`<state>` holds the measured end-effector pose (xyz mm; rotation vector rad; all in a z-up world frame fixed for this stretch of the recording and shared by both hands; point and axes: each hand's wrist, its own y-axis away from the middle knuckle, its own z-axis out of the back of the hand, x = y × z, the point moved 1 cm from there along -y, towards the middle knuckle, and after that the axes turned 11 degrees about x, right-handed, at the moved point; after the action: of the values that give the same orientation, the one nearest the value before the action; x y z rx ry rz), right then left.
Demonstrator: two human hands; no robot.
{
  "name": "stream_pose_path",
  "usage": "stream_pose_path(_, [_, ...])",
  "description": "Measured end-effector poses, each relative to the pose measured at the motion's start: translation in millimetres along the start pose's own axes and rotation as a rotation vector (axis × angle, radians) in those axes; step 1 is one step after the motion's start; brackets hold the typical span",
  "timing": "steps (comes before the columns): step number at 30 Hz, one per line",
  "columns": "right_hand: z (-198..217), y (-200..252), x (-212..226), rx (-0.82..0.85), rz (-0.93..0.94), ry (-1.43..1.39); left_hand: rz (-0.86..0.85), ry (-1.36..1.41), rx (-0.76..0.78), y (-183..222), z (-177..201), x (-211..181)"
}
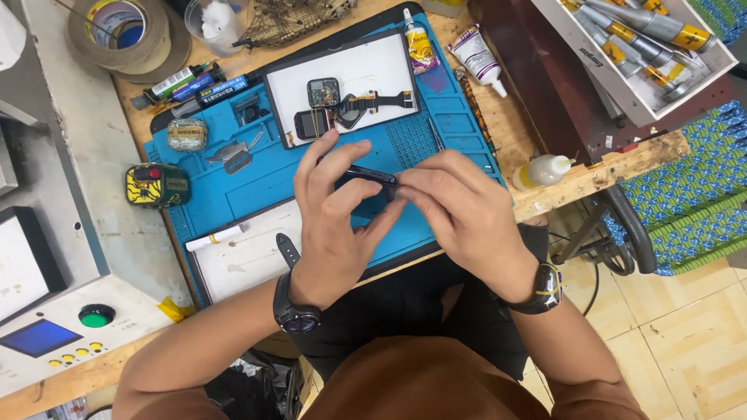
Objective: The person applies adhesive to the edges of a smartphone back cover and presses it onto the device. They then use a screwdriver to tighten screws on the phone's frame and pry at the internal components.
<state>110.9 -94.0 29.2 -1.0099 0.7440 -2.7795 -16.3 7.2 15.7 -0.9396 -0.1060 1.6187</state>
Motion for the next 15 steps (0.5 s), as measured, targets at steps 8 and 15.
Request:
stream_pose_path(8, [-2.0,0.8,-0.8,0.02,-0.001,0.02,0.004,-0.034,0.014,0.4,2.2,-0.6])
stream_pose_path(15, [0.2,0.0,-0.1,0.074,0.003,0.023,0.008,-0.033,0.009,2.1,1.0,0.8])
